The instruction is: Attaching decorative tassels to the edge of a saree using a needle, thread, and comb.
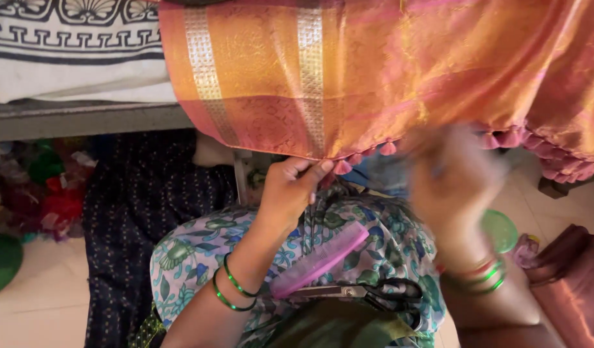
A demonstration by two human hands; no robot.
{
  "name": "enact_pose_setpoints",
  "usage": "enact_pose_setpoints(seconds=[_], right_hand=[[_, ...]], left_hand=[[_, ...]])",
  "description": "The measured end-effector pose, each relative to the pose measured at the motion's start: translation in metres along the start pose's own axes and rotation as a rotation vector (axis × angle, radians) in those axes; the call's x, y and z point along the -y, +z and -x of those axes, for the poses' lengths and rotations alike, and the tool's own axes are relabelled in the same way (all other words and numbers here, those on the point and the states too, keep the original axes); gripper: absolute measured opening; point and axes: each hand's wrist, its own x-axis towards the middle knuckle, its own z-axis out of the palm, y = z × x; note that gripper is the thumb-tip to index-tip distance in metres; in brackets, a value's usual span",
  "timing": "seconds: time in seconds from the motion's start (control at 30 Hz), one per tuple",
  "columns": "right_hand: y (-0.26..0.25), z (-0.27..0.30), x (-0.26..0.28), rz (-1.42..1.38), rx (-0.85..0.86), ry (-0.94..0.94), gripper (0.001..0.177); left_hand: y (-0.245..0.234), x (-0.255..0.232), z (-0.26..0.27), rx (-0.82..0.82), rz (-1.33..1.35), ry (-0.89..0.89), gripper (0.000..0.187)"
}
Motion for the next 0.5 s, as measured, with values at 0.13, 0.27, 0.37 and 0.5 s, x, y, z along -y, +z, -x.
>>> enact_pose_setpoints(seconds=[0.13, 0.27, 0.37, 0.5], right_hand=[[0.036, 0.035, 0.027, -0.019, 0.298, -0.106, 0.012], [0.042, 0.054, 0.013, -0.034, 0.395, -0.014, 0.01], [0.024, 0.059, -0.006, -0.257, 0.619, 0.228, 0.012], [-0.022, 0.057, -0.052, -1.086, 0.434, 0.406, 0.013]], left_hand=[[0.003, -0.003, 0.005, -0.013, 0.078, -0.092, 0.021], [0.001, 0.005, -0.004, 0.008, 0.24, -0.162, 0.019], [-0.007, 0.016, -0.01, 0.069, 0.544, -0.28, 0.017], [-0.01, 0.02, -0.016, 0.133, 0.748, -0.276, 0.017]])
